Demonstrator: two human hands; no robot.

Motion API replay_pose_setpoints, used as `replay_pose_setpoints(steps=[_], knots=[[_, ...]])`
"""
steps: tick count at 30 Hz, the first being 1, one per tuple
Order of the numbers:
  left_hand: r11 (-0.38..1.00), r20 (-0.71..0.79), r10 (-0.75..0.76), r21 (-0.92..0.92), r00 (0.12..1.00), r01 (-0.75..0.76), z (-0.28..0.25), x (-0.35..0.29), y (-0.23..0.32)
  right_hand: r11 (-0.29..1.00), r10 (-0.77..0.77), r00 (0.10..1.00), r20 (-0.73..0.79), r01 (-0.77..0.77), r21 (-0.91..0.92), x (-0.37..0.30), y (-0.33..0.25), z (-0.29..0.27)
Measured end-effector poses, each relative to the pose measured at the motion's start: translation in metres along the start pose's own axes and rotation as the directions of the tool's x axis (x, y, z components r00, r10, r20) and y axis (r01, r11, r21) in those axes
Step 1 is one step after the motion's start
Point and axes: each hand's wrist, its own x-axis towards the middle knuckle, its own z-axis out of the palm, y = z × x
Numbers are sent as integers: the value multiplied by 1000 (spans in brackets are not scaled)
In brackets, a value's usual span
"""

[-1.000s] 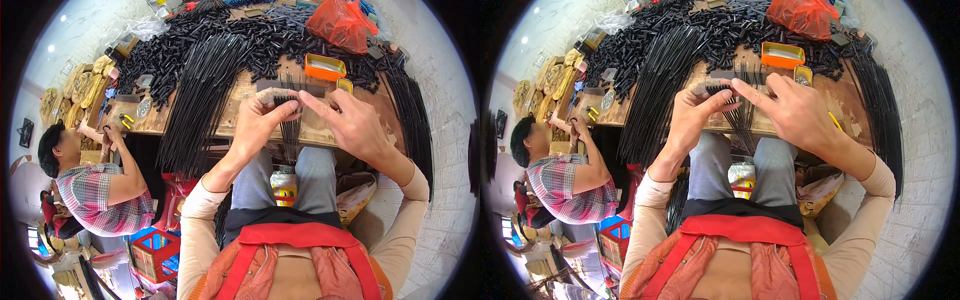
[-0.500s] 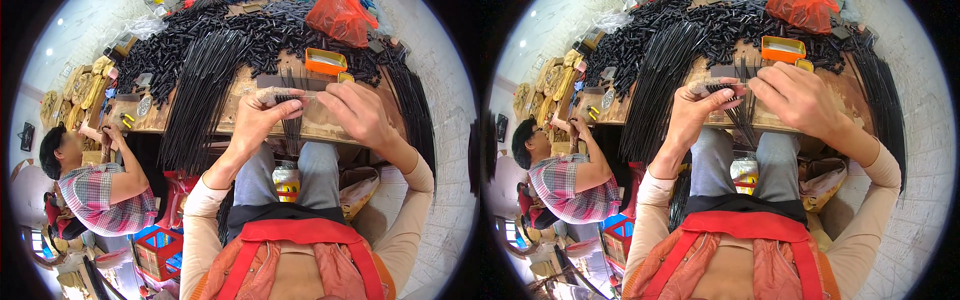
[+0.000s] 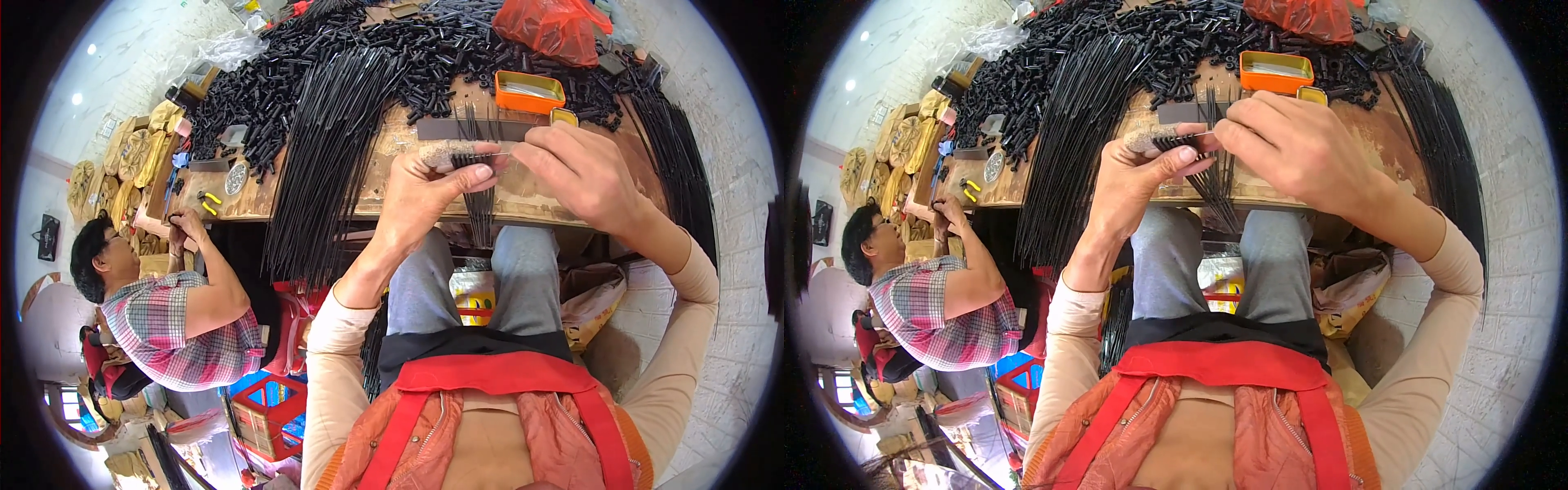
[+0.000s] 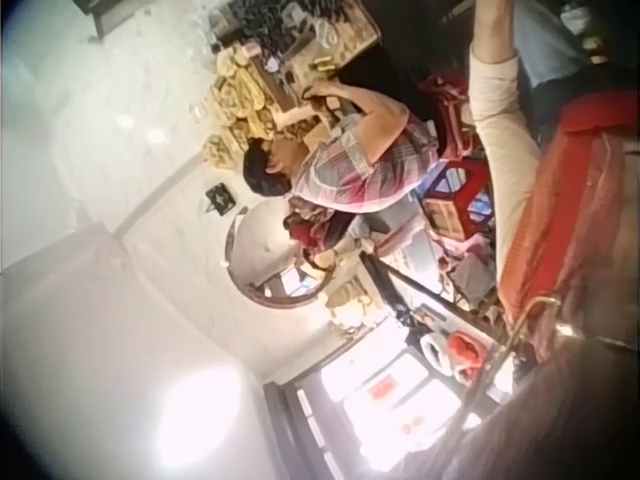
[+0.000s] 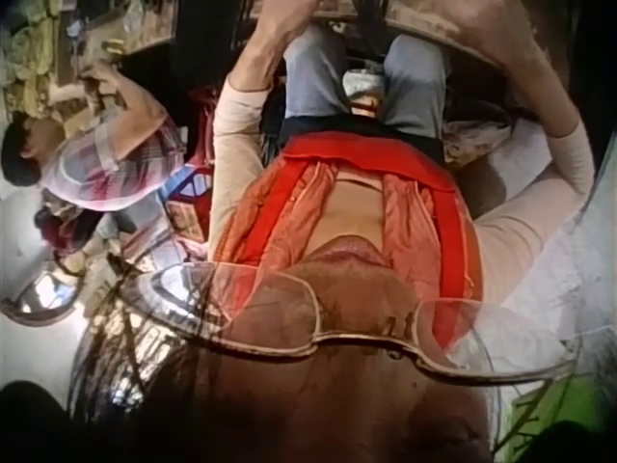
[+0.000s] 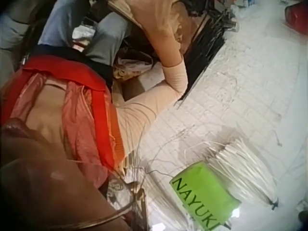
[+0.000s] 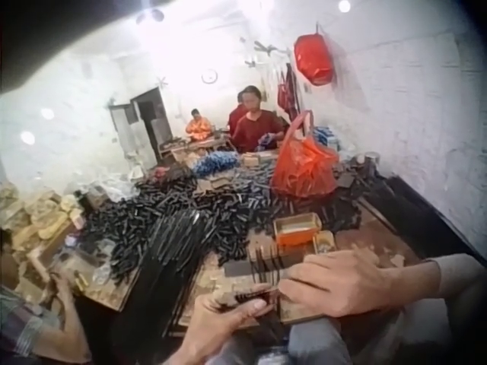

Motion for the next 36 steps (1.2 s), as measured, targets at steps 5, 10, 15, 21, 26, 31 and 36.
replay_pose_setpoints(steps=[5, 10, 15, 21, 26, 31, 36], knots=[[998, -19, -5, 61, 1000, 6, 0, -1, -1, 997, 24, 999, -48, -21, 68, 0, -4, 10], [997, -18, -22, 78, 1000, 24, 1, 1, -1, 969, -67, 998, -1, 65, -240, -5, -13, 1], [999, 10, -27, 31, 1000, 27, 1, 1, 1, 985, -56, 998, -2, 55, -164, 0, -12, 0], [989, -17, -53, 137, 998, 55, -3, 1, 2, 965, -166, 986, 2, 162, -206, 3, -6, 3], [996, 8, -46, 83, 999, 45, -2, 3, -1, 998, -24, 1000, -1, 24, 60, 0, -3, 4], [993, -21, -39, 113, 999, 41, 1, 5, 2, 996, 72, 996, -60, -75, -56, -10, -6, -1], [994, 56, -67, 96, 996, 61, 3, 4, 6, 984, 176, 984, 25, -177, 13, -20, -2, -17]])
